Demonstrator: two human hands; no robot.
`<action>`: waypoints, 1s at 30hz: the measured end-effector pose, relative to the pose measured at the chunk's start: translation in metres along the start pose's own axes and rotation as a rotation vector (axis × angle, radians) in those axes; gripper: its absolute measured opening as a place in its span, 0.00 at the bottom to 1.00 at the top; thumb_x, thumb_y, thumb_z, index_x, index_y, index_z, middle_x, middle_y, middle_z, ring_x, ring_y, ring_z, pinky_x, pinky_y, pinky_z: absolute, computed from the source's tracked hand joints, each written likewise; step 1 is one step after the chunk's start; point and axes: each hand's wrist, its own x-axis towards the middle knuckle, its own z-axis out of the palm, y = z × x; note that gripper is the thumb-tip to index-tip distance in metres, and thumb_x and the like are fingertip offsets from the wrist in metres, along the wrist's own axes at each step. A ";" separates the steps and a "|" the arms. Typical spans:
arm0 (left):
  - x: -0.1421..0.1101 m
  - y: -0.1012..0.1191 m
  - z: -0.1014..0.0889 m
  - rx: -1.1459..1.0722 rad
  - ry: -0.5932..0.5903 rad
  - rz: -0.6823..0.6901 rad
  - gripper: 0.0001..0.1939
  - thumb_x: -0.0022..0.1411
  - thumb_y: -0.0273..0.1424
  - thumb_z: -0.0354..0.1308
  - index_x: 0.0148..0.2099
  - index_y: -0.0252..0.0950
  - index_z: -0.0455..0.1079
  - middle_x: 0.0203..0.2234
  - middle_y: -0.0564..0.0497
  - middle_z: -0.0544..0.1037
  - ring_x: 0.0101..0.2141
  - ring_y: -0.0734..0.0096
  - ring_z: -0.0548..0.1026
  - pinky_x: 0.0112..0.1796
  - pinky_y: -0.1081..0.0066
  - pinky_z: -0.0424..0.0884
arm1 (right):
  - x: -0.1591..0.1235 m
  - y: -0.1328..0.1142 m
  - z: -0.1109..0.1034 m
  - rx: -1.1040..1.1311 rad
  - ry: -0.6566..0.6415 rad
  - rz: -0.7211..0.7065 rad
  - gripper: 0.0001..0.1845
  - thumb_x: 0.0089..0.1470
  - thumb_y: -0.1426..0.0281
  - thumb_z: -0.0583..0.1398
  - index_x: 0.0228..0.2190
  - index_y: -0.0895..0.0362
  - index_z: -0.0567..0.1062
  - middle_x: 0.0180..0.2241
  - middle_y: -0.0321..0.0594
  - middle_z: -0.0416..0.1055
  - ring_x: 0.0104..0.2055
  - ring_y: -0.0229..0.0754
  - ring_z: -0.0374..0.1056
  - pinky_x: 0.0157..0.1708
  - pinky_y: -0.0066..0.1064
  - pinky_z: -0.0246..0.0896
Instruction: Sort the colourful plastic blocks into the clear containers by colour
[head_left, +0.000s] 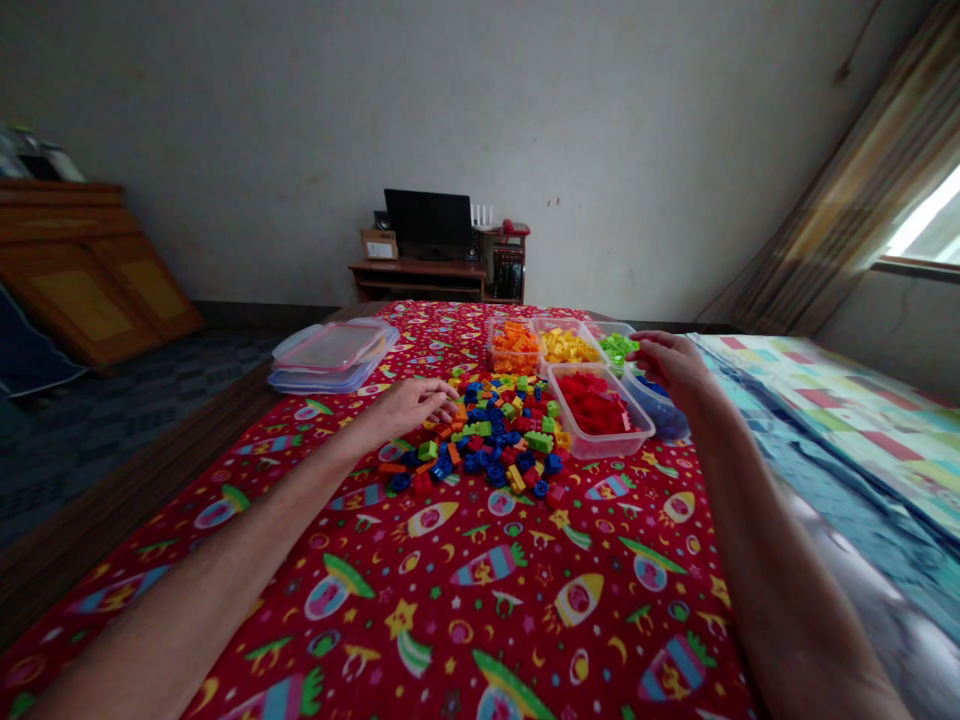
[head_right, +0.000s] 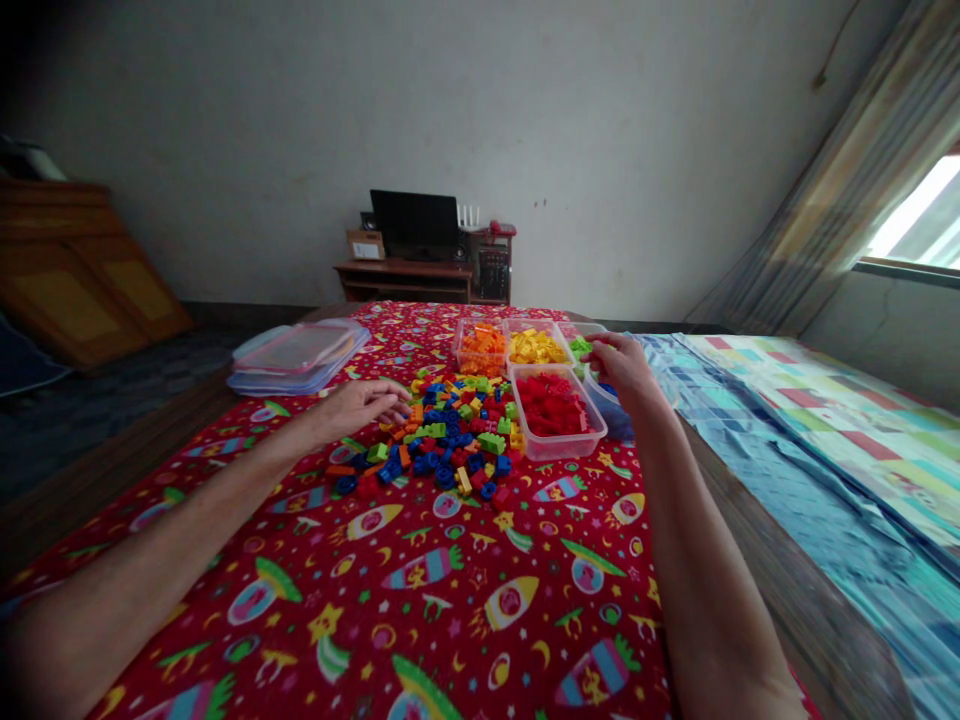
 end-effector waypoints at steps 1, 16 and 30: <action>0.000 0.000 0.000 0.005 0.000 0.002 0.17 0.50 0.45 0.59 0.34 0.36 0.72 0.27 0.49 0.81 0.28 0.64 0.79 0.30 0.69 0.73 | -0.002 0.001 0.005 -0.075 -0.064 0.016 0.04 0.49 0.73 0.60 0.31 0.60 0.74 0.18 0.35 0.69 0.16 0.28 0.59 0.13 0.17 0.50; -0.005 0.001 0.016 0.445 0.084 0.241 0.22 0.60 0.43 0.53 0.51 0.37 0.72 0.49 0.43 0.76 0.48 0.54 0.73 0.51 0.58 0.67 | -0.046 -0.018 0.058 -0.678 -0.359 -0.477 0.14 0.57 0.68 0.53 0.32 0.60 0.77 0.24 0.40 0.74 0.23 0.35 0.66 0.26 0.27 0.57; -0.004 -0.011 0.037 0.675 -0.091 0.537 0.07 0.61 0.33 0.56 0.40 0.36 0.73 0.38 0.47 0.77 0.42 0.64 0.73 0.46 0.66 0.68 | -0.078 0.030 0.117 -0.924 -0.754 -0.715 0.16 0.51 0.81 0.53 0.40 0.60 0.74 0.27 0.40 0.72 0.28 0.35 0.61 0.26 0.26 0.46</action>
